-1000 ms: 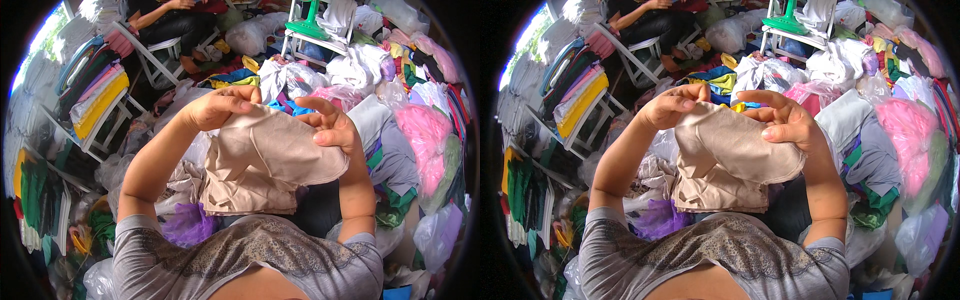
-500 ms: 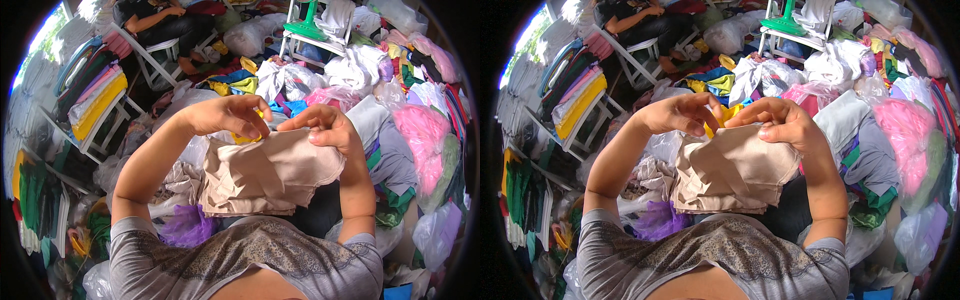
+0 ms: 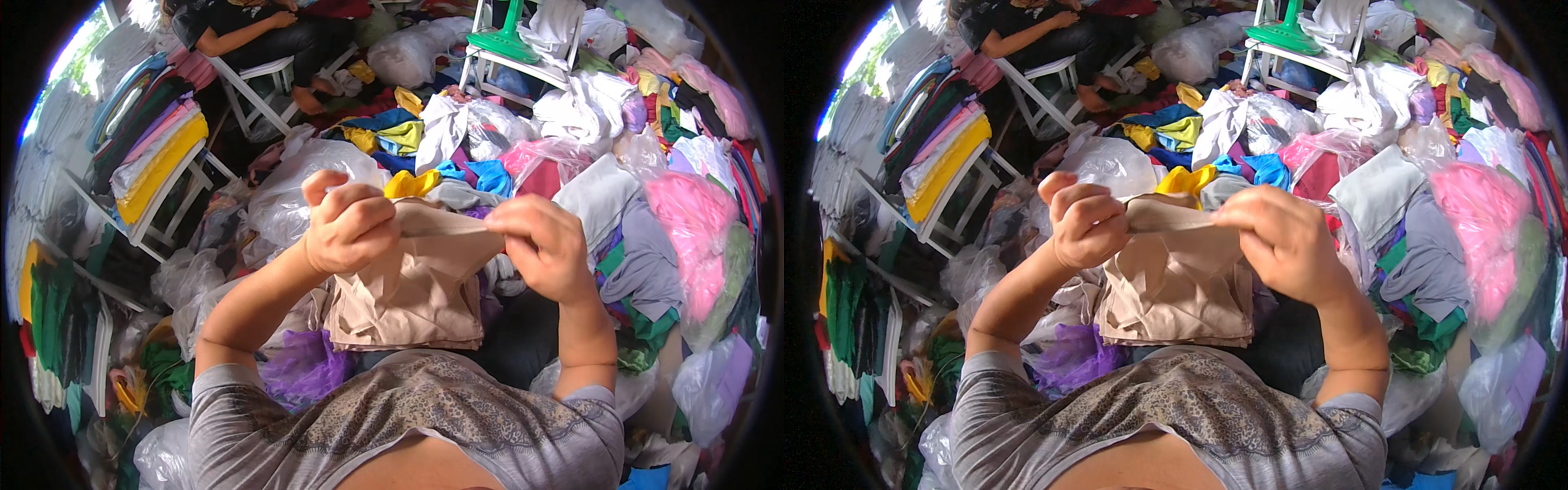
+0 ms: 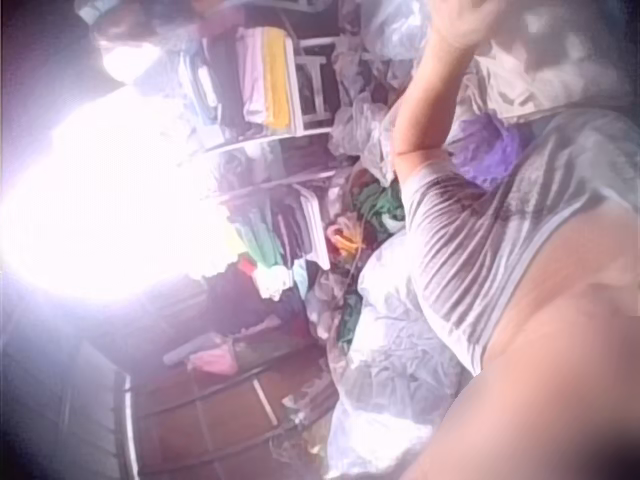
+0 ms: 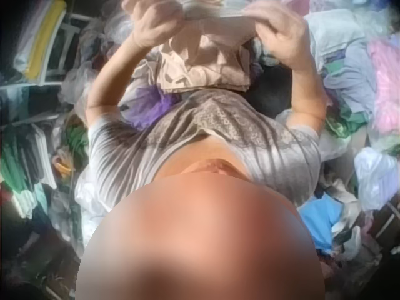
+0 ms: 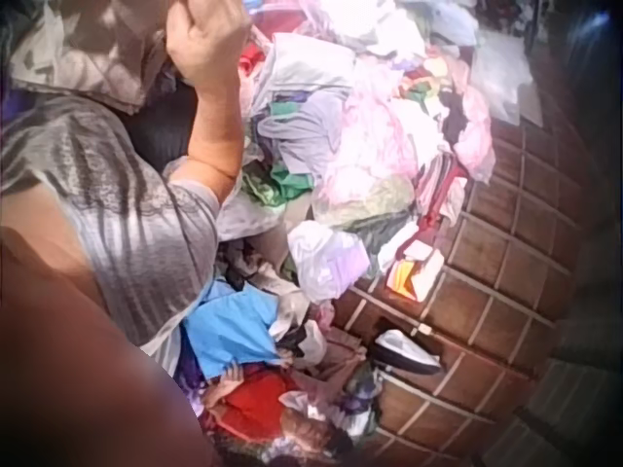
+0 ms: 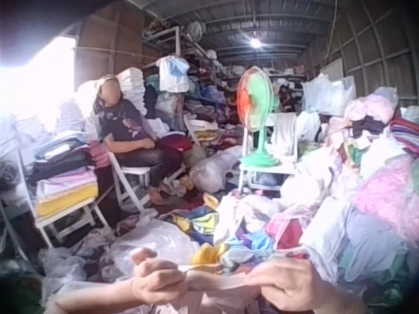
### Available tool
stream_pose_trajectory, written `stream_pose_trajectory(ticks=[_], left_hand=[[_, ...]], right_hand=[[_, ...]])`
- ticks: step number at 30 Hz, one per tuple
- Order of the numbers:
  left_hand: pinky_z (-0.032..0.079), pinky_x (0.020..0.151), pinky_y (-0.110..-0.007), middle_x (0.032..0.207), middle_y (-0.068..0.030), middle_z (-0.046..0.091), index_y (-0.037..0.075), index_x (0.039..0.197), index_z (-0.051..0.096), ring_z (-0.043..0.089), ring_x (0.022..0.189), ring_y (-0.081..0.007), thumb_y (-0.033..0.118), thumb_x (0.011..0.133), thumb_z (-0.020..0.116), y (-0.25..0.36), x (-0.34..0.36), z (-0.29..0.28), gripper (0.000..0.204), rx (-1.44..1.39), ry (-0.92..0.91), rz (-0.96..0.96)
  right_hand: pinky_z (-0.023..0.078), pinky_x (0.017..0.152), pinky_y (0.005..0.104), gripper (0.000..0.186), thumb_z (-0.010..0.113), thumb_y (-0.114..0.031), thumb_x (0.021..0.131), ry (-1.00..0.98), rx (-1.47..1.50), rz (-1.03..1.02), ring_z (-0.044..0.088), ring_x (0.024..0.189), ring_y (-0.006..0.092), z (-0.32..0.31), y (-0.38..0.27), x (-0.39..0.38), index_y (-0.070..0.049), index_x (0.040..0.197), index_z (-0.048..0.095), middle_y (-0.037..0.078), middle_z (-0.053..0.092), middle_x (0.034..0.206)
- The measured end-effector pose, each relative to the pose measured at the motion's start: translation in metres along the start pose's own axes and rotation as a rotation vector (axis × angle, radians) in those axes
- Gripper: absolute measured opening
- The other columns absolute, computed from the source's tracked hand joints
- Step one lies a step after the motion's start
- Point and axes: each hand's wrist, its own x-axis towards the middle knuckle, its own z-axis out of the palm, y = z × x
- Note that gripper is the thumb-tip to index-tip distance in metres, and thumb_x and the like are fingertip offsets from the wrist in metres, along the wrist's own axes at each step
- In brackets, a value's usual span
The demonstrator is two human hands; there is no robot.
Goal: The person sits on the floor and folds a beige garment by hand, repeatedly unfolding and refolding it to align edges and creases. The folded item is placed on a growing stack beside them.
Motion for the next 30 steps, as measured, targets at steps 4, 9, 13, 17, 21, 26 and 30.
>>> stream_pose_trajectory(ticks=[4, 9, 13, 17, 21, 26, 30], left_hand=[[0.032, 0.077, -0.043, 0.092, 0.0063, 0.059, 0.025, 0.078, 0.061, 0.059, 0.087, -0.0161, 0.024, 0.056, 0.068, 0.004, -0.018, -0.001, 0.023, 0.072, 0.144, -0.023], [0.031, 0.076, -0.043, 0.093, 0.0067, 0.059, 0.026, 0.074, 0.061, 0.058, 0.084, -0.0159, 0.02, 0.053, 0.068, 0.005, -0.035, -0.005, 0.022, 0.137, 0.179, -0.056], [0.034, 0.077, -0.042, 0.092, 0.0058, 0.059, 0.023, 0.075, 0.059, 0.057, 0.084, -0.0169, 0.018, 0.051, 0.068, 0.001, -0.044, -0.011, 0.027, 0.179, 0.198, -0.046], [0.04, 0.08, -0.045, 0.095, -0.0021, 0.058, 0.014, 0.076, 0.056, 0.056, 0.091, -0.0251, 0.024, 0.061, 0.081, -0.006, -0.045, -0.024, 0.03, 0.036, 0.011, -0.073], [0.042, 0.091, -0.048, 0.096, -0.0064, 0.062, 0.009, 0.075, 0.051, 0.059, 0.096, -0.0306, 0.017, 0.058, 0.084, -0.02, -0.041, -0.036, 0.038, -0.223, -0.31, -0.435], [0.037, 0.107, -0.048, 0.119, -0.0142, 0.065, 0.005, 0.069, 0.037, 0.05, 0.129, -0.0383, -0.001, 0.06, 0.077, -0.039, -0.045, -0.076, 0.041, -0.354, -0.473, -0.671], [0.04, 0.109, -0.045, 0.097, -0.0143, 0.071, 0.007, 0.067, 0.031, 0.064, 0.116, -0.0291, -0.009, 0.075, 0.073, -0.046, -0.053, -0.107, 0.045, -0.873, -0.342, -1.008]], right_hand=[[0.059, 0.073, 0.0358, 0.032, 0.071, 0.016, 0.071, 0.086, -0.107, -0.088, 0.071, 0.084, 0.027, 0.005, -0.023, -0.015, -0.003, 0.095, 0.065, 0.012, 0.069, 0.093], [0.061, 0.077, 0.0391, 0.029, 0.071, 0.011, 0.074, 0.193, -0.198, -0.226, 0.07, 0.086, 0.03, 0.004, -0.017, -0.023, 0.0, 0.099, 0.067, 0.013, 0.065, 0.099], [0.062, 0.077, 0.0396, 0.028, 0.072, 0.011, 0.075, 0.241, -0.309, -0.27, 0.069, 0.086, 0.0299, 0.001, -0.014, -0.029, -0.001, 0.1, 0.066, 0.013, 0.065, 0.099], [0.062, 0.077, 0.0394, 0.03, 0.071, 0.013, 0.074, 0.279, -0.356, -0.265, 0.069, 0.087, 0.0297, 0.0, -0.01, -0.032, -0.001, 0.1, 0.066, 0.013, 0.065, 0.099], [0.06, 0.076, 0.0372, 0.031, 0.07, 0.015, 0.075, 0.325, -0.424, -0.177, 0.069, 0.087, 0.0284, -0.003, -0.005, -0.036, 0.0, 0.101, 0.067, 0.015, 0.067, 0.099], [0.059, 0.075, 0.0366, 0.027, 0.066, 0.015, 0.08, 0.407, -0.509, -0.052, 0.069, 0.088, 0.0282, -0.017, -0.003, -0.047, 0.0, 0.103, 0.067, 0.016, 0.068, 0.099], [0.056, 0.07, 0.0305, 0.026, 0.062, 0.014, 0.085, 0.444, -0.477, 0.027, 0.068, 0.086, 0.0236, -0.018, -0.004, -0.057, 0.002, 0.108, 0.067, 0.017, 0.068, 0.103]])
